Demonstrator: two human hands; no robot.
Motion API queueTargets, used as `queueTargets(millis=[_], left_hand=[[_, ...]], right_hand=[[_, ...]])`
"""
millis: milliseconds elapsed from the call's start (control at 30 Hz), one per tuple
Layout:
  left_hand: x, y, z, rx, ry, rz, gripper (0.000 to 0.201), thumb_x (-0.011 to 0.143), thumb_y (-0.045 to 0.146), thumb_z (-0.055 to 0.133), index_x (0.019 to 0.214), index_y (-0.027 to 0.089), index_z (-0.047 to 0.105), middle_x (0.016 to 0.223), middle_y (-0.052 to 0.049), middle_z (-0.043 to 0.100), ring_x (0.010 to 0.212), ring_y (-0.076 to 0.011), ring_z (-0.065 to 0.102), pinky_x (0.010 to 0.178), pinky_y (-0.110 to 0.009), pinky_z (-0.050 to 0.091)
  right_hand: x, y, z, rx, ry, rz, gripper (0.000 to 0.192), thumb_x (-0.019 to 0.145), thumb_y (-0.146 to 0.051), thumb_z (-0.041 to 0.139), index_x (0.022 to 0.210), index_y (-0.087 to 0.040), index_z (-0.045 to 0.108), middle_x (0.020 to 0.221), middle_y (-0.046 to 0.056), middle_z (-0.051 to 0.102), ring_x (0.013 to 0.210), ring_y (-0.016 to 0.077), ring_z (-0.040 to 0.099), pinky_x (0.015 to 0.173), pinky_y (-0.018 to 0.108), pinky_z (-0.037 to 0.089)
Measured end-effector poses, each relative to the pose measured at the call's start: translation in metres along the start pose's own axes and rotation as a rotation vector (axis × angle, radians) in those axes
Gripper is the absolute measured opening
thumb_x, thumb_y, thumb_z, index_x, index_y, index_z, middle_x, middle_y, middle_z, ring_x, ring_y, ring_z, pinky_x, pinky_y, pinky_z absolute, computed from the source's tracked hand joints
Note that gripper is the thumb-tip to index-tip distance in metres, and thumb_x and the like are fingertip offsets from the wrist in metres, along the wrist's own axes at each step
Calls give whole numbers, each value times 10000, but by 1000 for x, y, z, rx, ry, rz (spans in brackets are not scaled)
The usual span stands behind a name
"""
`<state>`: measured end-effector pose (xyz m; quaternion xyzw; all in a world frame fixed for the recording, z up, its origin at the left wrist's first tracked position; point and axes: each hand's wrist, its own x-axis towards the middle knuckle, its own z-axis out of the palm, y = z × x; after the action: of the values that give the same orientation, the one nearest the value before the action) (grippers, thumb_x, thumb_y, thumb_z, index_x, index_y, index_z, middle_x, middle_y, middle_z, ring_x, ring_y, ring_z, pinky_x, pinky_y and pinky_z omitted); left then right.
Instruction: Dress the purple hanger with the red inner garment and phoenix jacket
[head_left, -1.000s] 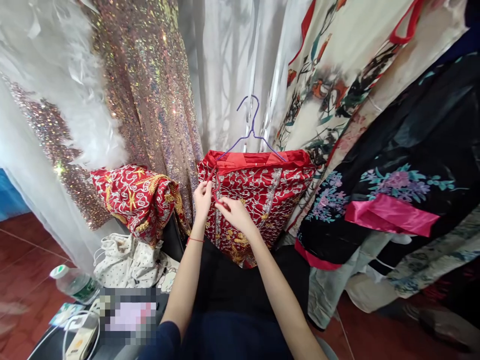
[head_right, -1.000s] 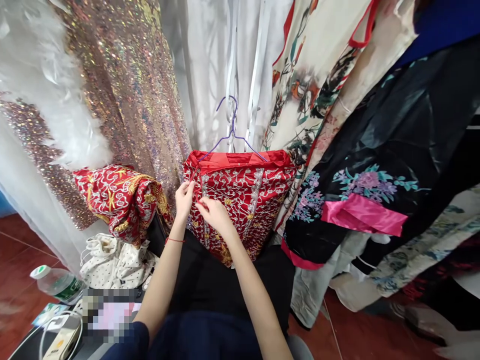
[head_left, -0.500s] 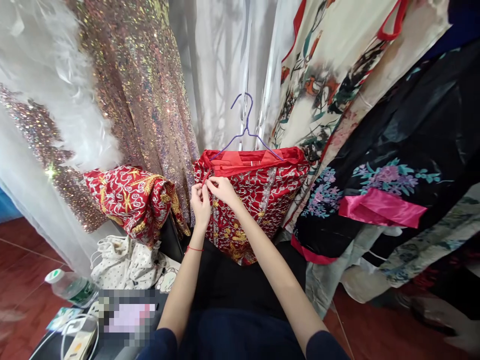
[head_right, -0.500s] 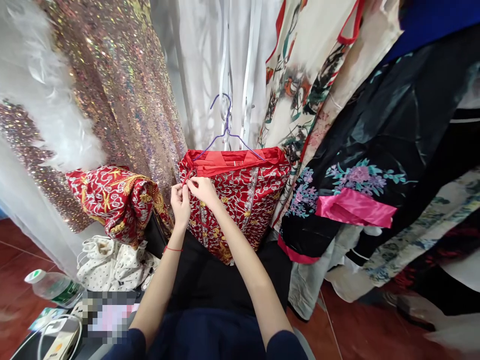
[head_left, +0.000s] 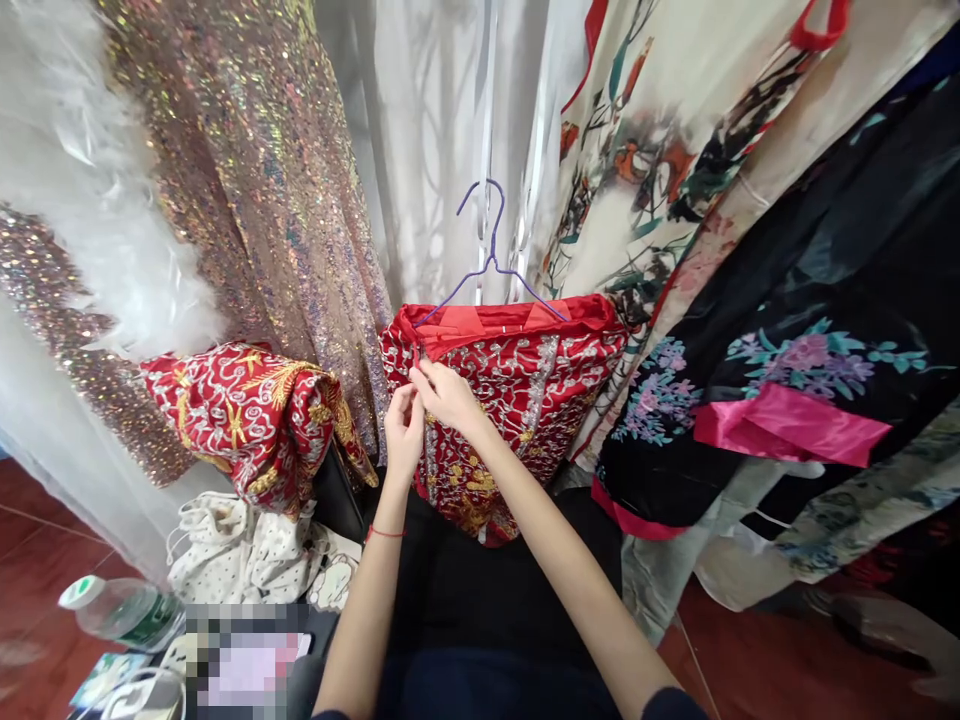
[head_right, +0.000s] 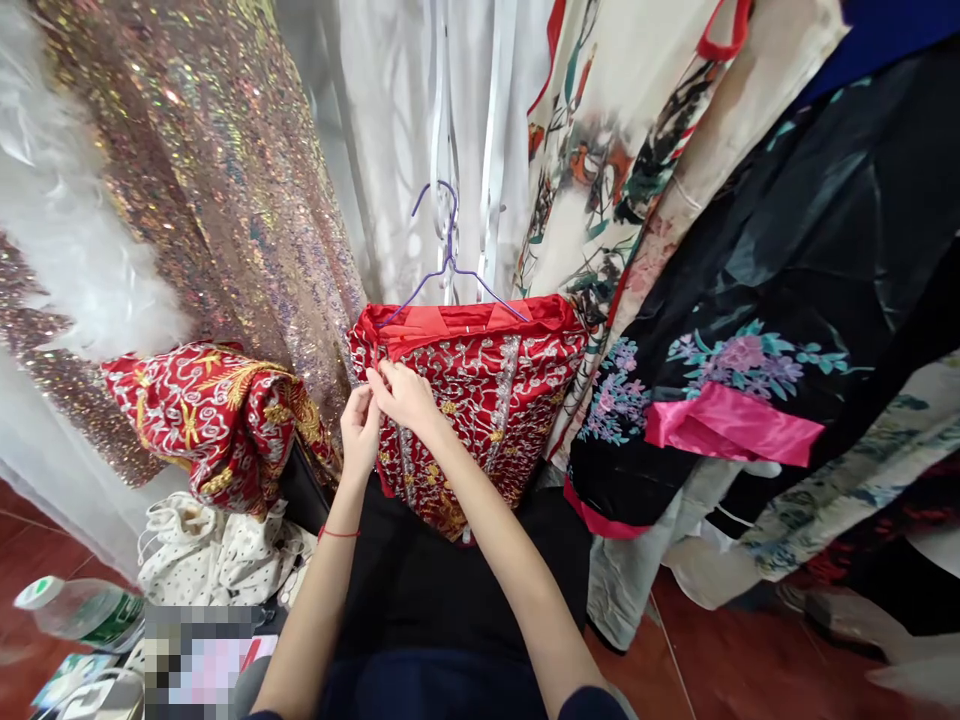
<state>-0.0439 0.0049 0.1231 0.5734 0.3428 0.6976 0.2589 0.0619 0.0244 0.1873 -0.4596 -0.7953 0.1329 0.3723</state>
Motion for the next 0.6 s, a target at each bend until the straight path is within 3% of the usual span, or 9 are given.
queueTargets(millis=[100,267,433,600], left_hand=[[1,-2,0,-21,-16,-25,298,914,429,613,1059,169,624,1028,-79,707,963,-168,684,871,-273,532],[-2,-14,-5,-57,-73,-126,296,880,367,662,1107,185,607,1019,-71,709,929,-164,703,849,-263,563],[-4,-28,-5,-36,-174,-243,324,826,304,716,1108,191,603,1010,-58,702,851,-143,700,741,-224,581],[1,-34,-5,30,-82,-194,330,797,295,735,1096,201,629,956,-48,729,768,-133,694,642,-196,554]], right_hand=[[-3,0,0,-57,9,-10,395,1035,-477,319,909,-217,589,983,59,714,892,211,685,734,285,445],[-11,7,3,33,57,-36,306,1018,-423,387,1119,-211,583,965,51,731,838,201,703,726,280,478],[-10,23,11,114,94,-71,308,1007,-396,404,1148,-199,595,1038,77,733,859,210,713,749,304,513],[-7,32,14,232,61,-100,272,1012,-335,391,1140,-208,595,1033,76,743,864,206,726,745,310,545]])
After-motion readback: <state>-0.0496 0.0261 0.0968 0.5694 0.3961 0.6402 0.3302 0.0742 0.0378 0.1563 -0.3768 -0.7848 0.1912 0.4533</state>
